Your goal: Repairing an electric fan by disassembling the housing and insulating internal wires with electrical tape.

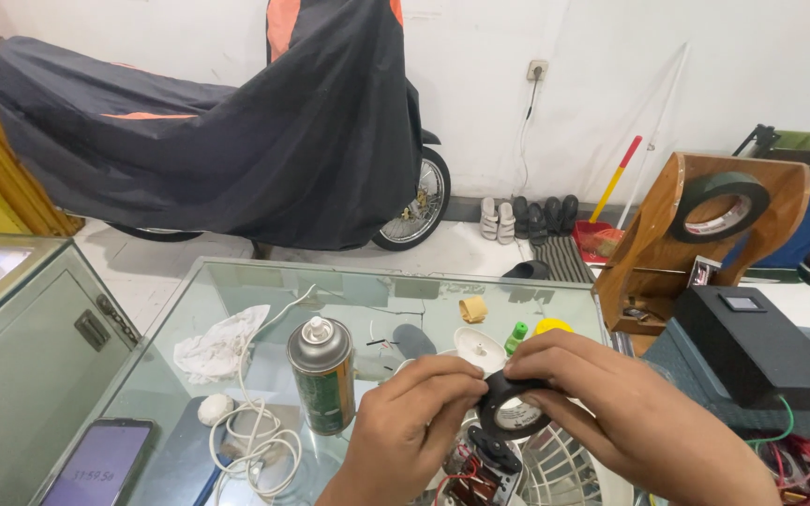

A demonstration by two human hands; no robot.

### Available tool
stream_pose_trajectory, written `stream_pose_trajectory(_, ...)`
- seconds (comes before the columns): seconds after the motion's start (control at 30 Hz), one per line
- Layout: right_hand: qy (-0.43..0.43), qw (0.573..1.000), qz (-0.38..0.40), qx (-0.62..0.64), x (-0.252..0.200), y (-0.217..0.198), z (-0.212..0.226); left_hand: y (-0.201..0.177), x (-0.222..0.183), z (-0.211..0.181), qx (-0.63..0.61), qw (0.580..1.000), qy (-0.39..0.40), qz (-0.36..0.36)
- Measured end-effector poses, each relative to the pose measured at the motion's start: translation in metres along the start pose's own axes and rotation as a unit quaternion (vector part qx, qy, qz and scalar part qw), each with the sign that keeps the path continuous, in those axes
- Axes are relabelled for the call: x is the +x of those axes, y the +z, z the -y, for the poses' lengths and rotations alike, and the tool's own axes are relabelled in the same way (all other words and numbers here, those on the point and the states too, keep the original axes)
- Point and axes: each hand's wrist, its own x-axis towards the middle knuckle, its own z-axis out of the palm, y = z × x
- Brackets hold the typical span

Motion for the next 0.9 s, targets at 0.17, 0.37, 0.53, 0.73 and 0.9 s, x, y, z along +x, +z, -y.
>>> stream_pose_trajectory(0.17, 0.031, 0.998, 0.06, 0.001, 0.008, 0.007, -0.005, 0.007, -0.004, 0.003, 0.001, 1.0, 0.01, -0.019)
stream_pose_trajectory(0.37, 0.12, 0.986, 0.113, 0.027, 0.013, 0.006, -0.001, 0.009, -0.006, 0.002, 0.001, 0.997, 0.027, -0.074)
stream_pose_trajectory(0.53, 0.218, 0.962, 0.167, -0.019, 0.021, 0.01, -0.003, 0.01, -0.016, 0.007, -0.036, 0.996, -0.044, -0.071)
stream_pose_trajectory(0.73, 0.243, 0.934, 0.242, -0.098, 0.022, 0.006, 0.002, 0.016, -0.02, 0.006, 0.008, 0.965, -0.261, -0.039)
stream_pose_trajectory(0.9, 0.128, 0.982, 0.137, 0.001, 0.011, 0.0, -0.004, 0.018, -0.026, 0.01, 0.184, 0.97, -0.156, -0.024)
